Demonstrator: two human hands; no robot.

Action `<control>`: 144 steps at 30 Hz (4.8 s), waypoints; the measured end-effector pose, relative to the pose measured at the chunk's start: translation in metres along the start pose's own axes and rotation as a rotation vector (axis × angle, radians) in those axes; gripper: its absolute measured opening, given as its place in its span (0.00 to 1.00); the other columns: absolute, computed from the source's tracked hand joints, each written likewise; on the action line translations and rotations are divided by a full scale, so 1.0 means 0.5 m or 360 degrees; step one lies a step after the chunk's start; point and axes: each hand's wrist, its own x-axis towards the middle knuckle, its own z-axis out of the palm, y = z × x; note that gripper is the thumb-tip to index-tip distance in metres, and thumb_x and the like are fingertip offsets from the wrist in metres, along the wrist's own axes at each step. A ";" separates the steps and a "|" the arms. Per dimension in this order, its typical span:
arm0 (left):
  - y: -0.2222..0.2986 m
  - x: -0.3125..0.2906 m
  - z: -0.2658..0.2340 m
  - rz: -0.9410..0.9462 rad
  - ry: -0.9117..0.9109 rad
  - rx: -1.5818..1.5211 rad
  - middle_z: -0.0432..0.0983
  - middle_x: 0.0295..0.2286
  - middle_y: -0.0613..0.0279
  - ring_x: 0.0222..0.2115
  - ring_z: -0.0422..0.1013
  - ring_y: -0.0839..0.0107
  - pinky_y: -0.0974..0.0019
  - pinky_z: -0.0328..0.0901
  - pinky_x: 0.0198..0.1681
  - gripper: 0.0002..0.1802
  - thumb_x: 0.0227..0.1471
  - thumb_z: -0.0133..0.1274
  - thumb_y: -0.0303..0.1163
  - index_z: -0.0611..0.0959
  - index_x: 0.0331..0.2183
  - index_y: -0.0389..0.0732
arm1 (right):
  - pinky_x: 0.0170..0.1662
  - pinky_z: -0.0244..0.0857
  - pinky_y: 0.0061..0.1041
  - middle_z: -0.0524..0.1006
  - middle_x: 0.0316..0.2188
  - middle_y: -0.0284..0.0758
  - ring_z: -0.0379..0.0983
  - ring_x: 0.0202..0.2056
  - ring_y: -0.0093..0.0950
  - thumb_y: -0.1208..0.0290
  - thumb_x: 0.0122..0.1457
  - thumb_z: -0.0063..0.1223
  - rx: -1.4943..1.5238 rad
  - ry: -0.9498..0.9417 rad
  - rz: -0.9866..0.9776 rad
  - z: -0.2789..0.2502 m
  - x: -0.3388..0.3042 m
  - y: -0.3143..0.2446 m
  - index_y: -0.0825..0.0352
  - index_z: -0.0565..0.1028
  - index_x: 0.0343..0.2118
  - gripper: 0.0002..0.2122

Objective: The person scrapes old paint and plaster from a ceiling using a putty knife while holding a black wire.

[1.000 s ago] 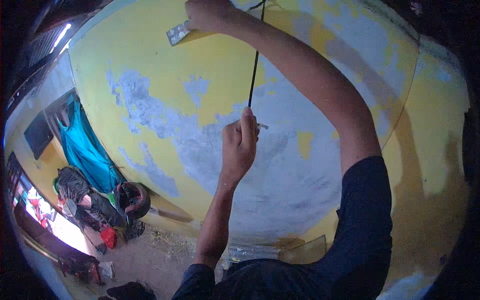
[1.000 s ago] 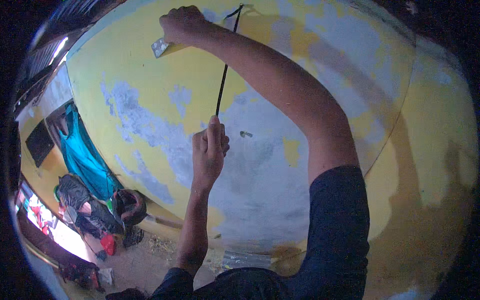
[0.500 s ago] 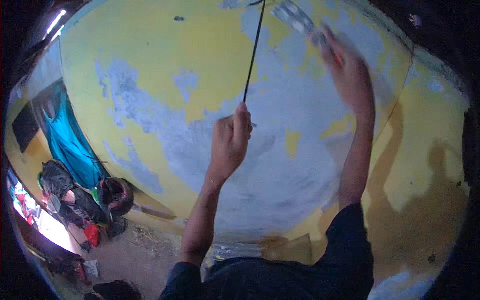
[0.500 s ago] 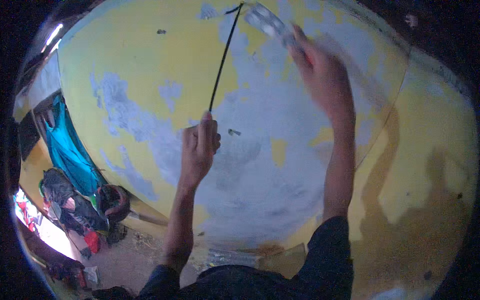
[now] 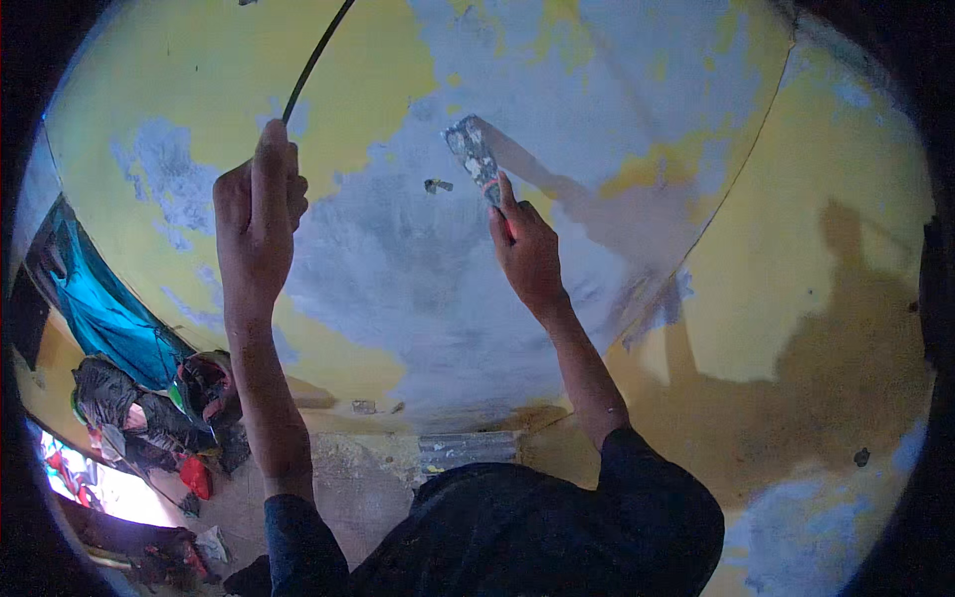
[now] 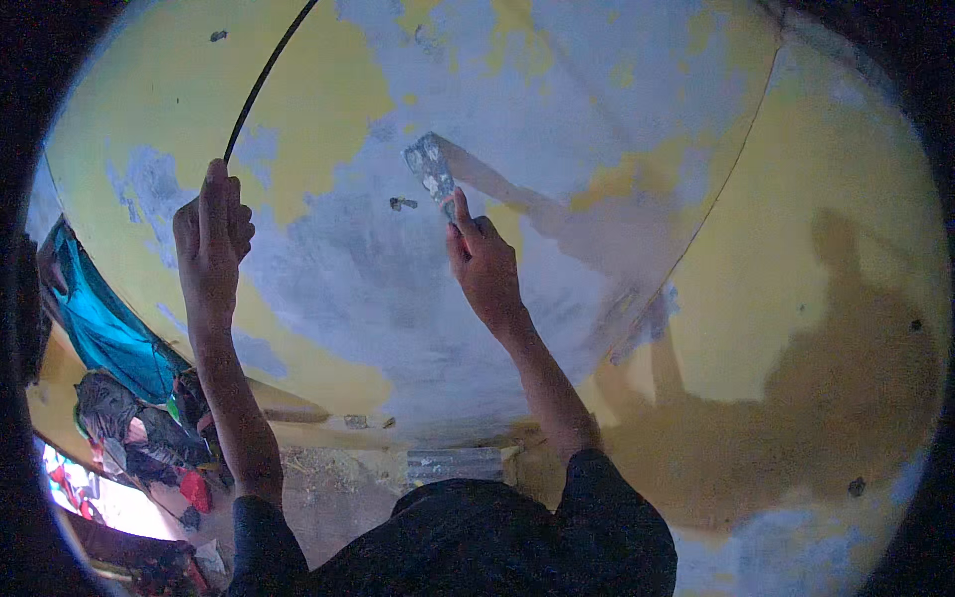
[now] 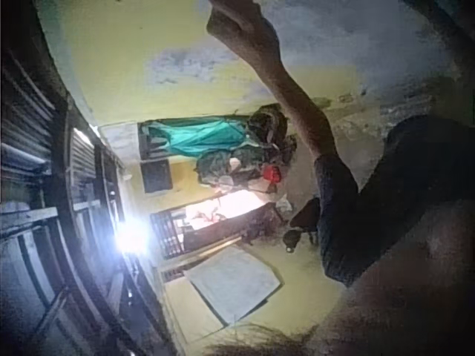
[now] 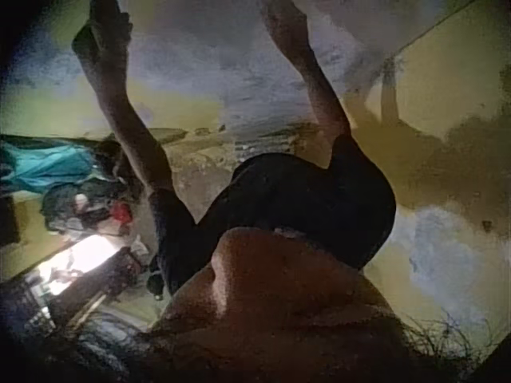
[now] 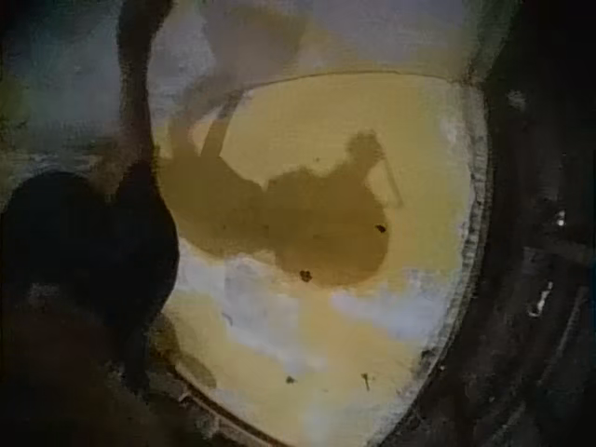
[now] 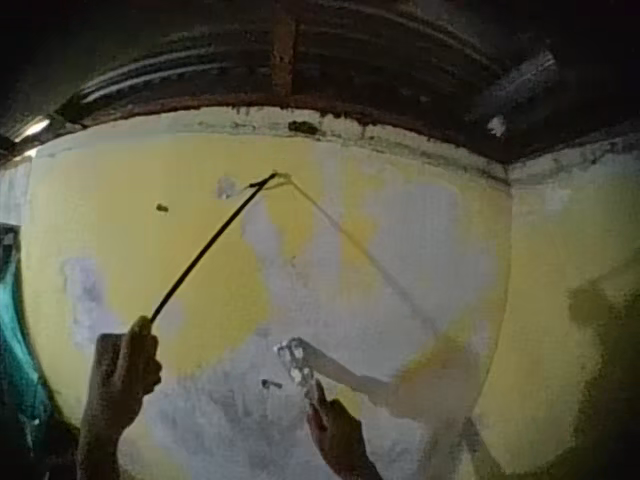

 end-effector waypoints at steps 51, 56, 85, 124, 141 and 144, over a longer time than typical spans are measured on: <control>0.080 -0.161 0.066 0.0089 -0.0237 -0.0009 0.54 0.13 0.71 0.15 0.50 0.80 0.69 0.48 0.18 0.29 0.65 0.39 0.45 0.64 0.16 0.38 | 0.25 0.70 0.32 0.73 0.25 0.40 0.76 0.24 0.36 0.71 0.62 0.50 -0.0003 0.0098 0.0030 0.008 -0.106 -0.062 0.59 0.62 0.63 0.25; 0.081 -0.149 0.099 0.0093 -0.0118 -0.0098 0.48 0.13 0.77 0.13 0.44 0.85 0.72 0.40 0.16 0.28 0.64 0.40 0.49 0.61 0.16 0.47 | 0.25 0.70 0.33 0.73 0.26 0.40 0.75 0.24 0.36 0.71 0.63 0.49 0.0003 0.0076 0.0121 0.052 -0.182 -0.004 0.58 0.61 0.63 0.25; 0.028 -0.190 0.120 -0.0067 -0.0087 -0.0335 0.47 0.12 0.78 0.11 0.42 0.86 0.73 0.37 0.14 0.26 0.62 0.46 0.48 0.62 0.16 0.50 | 0.26 0.68 0.35 0.72 0.22 0.42 0.73 0.23 0.39 0.73 0.61 0.50 0.0096 0.0203 0.0206 0.088 -0.077 -0.067 0.67 0.64 0.60 0.23; -0.023 -0.144 0.088 0.0955 -0.0132 0.0841 0.70 0.19 0.63 0.14 0.62 0.71 0.69 0.58 0.19 0.16 0.62 0.46 0.38 0.73 0.43 0.33 | 0.27 0.70 0.35 0.73 0.22 0.42 0.75 0.24 0.39 0.68 0.61 0.50 -0.0014 0.0109 0.0051 -0.035 0.005 -0.125 0.65 0.68 0.57 0.20; 0.006 -0.146 0.133 -0.0046 -0.0207 -0.0209 0.57 0.14 0.73 0.16 0.53 0.82 0.72 0.51 0.19 0.30 0.67 0.36 0.47 0.66 0.17 0.38 | 0.27 0.67 0.35 0.73 0.21 0.44 0.74 0.23 0.42 0.72 0.61 0.51 0.0120 0.0253 0.0008 0.033 0.122 -0.146 0.69 0.68 0.57 0.21; 0.010 -0.144 0.132 -0.0068 -0.0233 -0.0257 0.58 0.14 0.72 0.17 0.54 0.82 0.71 0.52 0.19 0.31 0.67 0.36 0.47 0.67 0.17 0.37 | 0.29 0.68 0.38 0.74 0.22 0.47 0.75 0.25 0.44 0.69 0.62 0.49 0.0058 0.0180 0.0130 0.021 0.159 -0.183 0.69 0.68 0.57 0.20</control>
